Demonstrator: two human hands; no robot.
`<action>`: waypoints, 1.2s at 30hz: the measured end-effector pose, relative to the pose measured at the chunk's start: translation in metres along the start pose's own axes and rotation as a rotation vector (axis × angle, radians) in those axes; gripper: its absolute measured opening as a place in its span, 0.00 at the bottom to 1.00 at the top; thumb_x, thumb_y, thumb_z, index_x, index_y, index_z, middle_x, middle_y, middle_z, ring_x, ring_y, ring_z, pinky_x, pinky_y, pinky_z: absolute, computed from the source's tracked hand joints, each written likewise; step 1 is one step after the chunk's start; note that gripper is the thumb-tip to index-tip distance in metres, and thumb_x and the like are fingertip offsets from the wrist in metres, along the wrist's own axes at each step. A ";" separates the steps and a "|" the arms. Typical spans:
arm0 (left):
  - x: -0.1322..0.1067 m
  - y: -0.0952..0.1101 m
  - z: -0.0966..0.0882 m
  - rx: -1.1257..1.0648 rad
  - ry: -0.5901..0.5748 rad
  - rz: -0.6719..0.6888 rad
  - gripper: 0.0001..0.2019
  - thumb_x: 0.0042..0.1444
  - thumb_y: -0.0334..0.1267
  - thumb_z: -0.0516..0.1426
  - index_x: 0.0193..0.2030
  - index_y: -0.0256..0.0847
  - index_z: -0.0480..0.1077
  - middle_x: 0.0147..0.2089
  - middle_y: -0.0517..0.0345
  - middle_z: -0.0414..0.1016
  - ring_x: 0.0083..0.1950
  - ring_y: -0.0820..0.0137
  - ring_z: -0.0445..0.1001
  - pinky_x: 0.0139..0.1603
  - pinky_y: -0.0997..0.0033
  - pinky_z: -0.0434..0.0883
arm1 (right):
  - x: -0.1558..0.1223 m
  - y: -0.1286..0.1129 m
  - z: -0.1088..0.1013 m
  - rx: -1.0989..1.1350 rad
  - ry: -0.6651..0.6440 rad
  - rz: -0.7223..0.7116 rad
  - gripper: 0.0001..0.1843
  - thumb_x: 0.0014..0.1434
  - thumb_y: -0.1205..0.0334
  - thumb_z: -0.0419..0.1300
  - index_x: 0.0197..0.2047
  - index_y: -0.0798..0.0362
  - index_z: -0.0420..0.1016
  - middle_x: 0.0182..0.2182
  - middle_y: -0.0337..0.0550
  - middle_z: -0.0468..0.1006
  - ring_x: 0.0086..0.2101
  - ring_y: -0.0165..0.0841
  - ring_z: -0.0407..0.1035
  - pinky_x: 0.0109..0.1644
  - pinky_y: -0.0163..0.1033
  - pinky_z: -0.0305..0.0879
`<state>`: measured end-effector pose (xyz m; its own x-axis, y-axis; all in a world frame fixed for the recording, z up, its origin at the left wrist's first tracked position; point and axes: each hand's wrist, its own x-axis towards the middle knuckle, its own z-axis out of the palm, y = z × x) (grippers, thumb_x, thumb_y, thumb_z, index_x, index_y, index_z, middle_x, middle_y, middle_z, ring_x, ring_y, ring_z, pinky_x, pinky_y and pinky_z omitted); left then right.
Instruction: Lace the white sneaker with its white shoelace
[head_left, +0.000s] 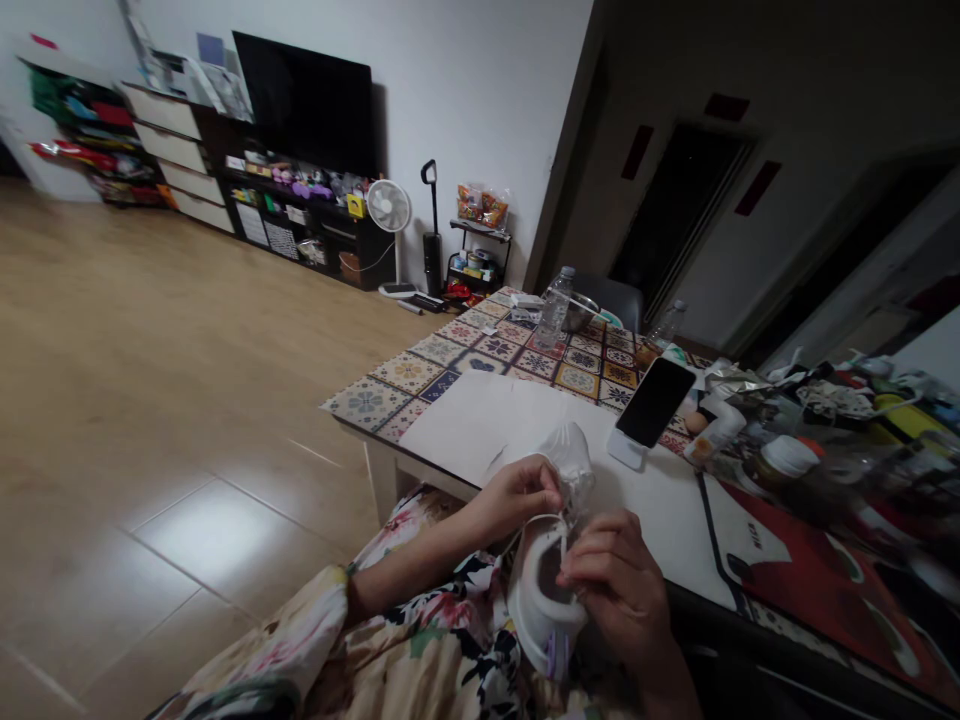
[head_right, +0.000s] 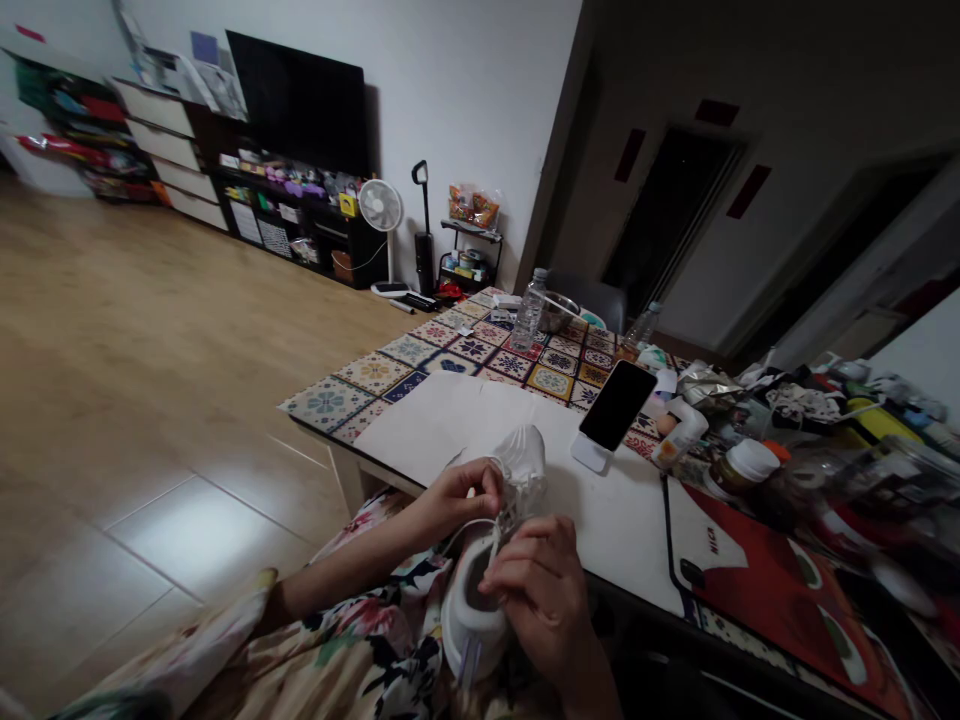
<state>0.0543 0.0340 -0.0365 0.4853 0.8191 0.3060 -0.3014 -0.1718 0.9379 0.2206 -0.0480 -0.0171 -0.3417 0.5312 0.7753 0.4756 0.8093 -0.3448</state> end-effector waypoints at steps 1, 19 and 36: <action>0.001 0.000 -0.001 0.074 0.030 0.025 0.24 0.46 0.57 0.65 0.24 0.36 0.67 0.28 0.60 0.68 0.31 0.72 0.64 0.34 0.72 0.61 | 0.001 -0.001 -0.001 0.024 -0.033 -0.007 0.06 0.62 0.65 0.62 0.32 0.46 0.75 0.27 0.35 0.80 0.33 0.36 0.72 0.41 0.46 0.65; -0.010 0.012 -0.016 0.381 0.095 0.076 0.22 0.60 0.57 0.53 0.28 0.38 0.67 0.28 0.59 0.68 0.33 0.70 0.64 0.39 0.70 0.63 | -0.002 0.001 0.001 -0.190 -0.111 0.227 0.14 0.64 0.60 0.58 0.52 0.48 0.72 0.45 0.47 0.75 0.46 0.41 0.69 0.51 0.48 0.65; -0.023 0.033 -0.016 0.706 -0.276 0.222 0.12 0.61 0.45 0.57 0.39 0.36 0.75 0.36 0.50 0.76 0.38 0.67 0.73 0.41 0.72 0.67 | -0.008 -0.004 0.003 -0.048 0.074 0.190 0.08 0.67 0.66 0.54 0.41 0.47 0.74 0.32 0.42 0.78 0.34 0.35 0.73 0.38 0.40 0.69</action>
<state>0.0195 0.0182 -0.0150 0.6888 0.5755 0.4409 0.1326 -0.6979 0.7038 0.2190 -0.0543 -0.0233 -0.1828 0.6516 0.7362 0.5645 0.6826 -0.4640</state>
